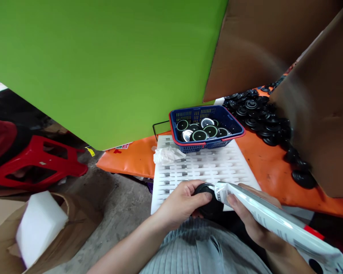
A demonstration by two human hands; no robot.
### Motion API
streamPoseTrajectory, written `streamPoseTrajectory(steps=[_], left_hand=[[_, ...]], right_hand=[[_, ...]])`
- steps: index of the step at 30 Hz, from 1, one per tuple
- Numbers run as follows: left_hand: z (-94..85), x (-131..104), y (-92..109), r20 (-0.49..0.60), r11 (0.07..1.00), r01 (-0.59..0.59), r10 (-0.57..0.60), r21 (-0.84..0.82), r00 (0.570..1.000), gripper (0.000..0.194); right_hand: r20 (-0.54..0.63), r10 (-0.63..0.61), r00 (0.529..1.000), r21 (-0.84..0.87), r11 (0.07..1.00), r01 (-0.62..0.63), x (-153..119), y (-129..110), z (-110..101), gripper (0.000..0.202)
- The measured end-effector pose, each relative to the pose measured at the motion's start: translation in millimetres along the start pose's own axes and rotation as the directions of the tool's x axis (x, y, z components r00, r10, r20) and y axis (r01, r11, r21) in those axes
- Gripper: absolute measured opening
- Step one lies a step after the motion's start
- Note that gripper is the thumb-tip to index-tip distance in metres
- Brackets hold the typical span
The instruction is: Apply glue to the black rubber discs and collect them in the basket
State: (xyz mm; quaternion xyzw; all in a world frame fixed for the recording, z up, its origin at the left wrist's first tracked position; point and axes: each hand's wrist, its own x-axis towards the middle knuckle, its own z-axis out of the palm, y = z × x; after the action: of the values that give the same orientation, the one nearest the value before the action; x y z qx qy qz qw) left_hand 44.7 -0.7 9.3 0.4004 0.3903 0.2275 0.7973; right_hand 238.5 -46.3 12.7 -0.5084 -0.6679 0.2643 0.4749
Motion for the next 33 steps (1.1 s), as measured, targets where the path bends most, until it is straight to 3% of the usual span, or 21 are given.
streamPoseTrajectory(steps=[7, 15, 21, 28, 33], left_hand=[[5.2, -0.4, 3.1, -0.027, 0.999, 0.012, -0.013, -0.039, 1.0, 0.024], [9.2, -1.2, 4.0, -0.033, 0.998, 0.002, -0.004, -0.058, 0.999, 0.02], [8.1, 0.1, 1.5, -0.015, 0.998, -0.004, 0.003, -0.065, 1.0, 0.02], [8.9, -0.4, 0.3, -0.027, 0.996, -0.013, 0.011, -0.085, 1.0, 0.024], [10.0, -1.4, 0.3, -0.04, 0.996, -0.022, 0.019, -0.086, 0.999, 0.027]], right_hand=[[-0.01, -0.026, 1.0, -0.02, 0.999, 0.026, -2.0, -1.9, 1.0, 0.019], [-0.052, -0.187, 0.981, -0.085, 0.98, 0.182, -0.2, -6.9, 3.4, 0.02], [-0.066, -0.33, 0.942, -0.163, 0.935, 0.316, 1.9, -5.4, 3.0, 0.016], [-0.105, -0.415, 0.904, -0.274, 0.886, 0.375, 4.9, -8.7, 2.7, 0.018], [-0.073, -0.414, 0.907, -0.254, 0.888, 0.384, 2.2, -6.4, 0.5, 0.015]])
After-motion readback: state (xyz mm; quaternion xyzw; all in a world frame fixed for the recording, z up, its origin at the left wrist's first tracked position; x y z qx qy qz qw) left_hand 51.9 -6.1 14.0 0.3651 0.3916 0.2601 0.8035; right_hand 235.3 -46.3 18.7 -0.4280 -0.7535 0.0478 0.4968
